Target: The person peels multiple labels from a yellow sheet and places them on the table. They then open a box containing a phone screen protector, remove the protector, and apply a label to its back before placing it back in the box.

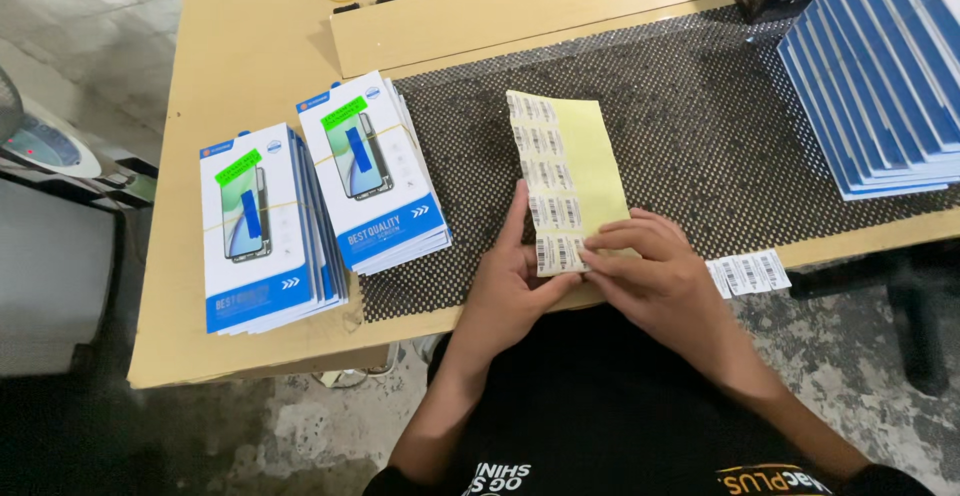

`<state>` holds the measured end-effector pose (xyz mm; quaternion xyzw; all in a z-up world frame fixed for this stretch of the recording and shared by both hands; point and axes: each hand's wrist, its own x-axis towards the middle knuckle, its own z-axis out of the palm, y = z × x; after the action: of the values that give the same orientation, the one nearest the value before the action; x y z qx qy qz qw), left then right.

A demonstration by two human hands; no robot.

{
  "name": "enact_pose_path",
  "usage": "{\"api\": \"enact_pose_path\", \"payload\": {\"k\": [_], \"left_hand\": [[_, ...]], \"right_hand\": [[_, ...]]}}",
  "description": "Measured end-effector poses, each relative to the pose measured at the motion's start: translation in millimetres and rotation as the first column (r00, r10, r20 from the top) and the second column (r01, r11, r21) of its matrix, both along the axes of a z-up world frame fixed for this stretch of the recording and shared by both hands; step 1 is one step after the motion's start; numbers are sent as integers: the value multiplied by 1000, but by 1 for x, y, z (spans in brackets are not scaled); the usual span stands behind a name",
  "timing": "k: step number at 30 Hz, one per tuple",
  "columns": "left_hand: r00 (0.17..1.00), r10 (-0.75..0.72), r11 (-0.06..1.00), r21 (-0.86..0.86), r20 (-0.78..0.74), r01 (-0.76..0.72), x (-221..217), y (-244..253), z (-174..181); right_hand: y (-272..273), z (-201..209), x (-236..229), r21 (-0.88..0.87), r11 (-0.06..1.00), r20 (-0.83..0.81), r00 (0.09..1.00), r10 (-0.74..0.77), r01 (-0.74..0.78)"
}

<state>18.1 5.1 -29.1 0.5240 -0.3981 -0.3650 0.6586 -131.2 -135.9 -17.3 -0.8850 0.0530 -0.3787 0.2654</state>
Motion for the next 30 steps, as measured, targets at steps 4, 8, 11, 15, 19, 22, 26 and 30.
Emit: {"api": "enact_pose_path", "payload": {"k": [4,8,11,15,19,22,26,30], "left_hand": [[997,11,999,30,81,-13,-5,1,17],[931,85,988,88,355,-124,-10,1,23],[911,93,984,106,402,-147,-12,3,25],[909,97,984,101,405,-149,-13,2,27],[905,107,985,82,411,-154,-12,4,32],[903,108,985,76,417,-154,-10,3,31],[902,102,985,82,419,-150,-10,3,31],[934,103,987,79,343,-138,-10,2,32]], "right_hand": [[1,-1,0,18,1000,-29,1000,4,-3],[2,5,-2,95,995,-112,993,29,-18],[2,6,-3,147,989,-145,989,37,-16],[2,8,-3,201,979,-145,988,54,-24],[3,12,-5,192,981,-156,987,44,-13],[4,10,-5,201,979,-142,989,42,-12],[7,16,-4,233,972,-126,992,27,3],[6,22,-5,241,970,-69,997,-18,34]]}}
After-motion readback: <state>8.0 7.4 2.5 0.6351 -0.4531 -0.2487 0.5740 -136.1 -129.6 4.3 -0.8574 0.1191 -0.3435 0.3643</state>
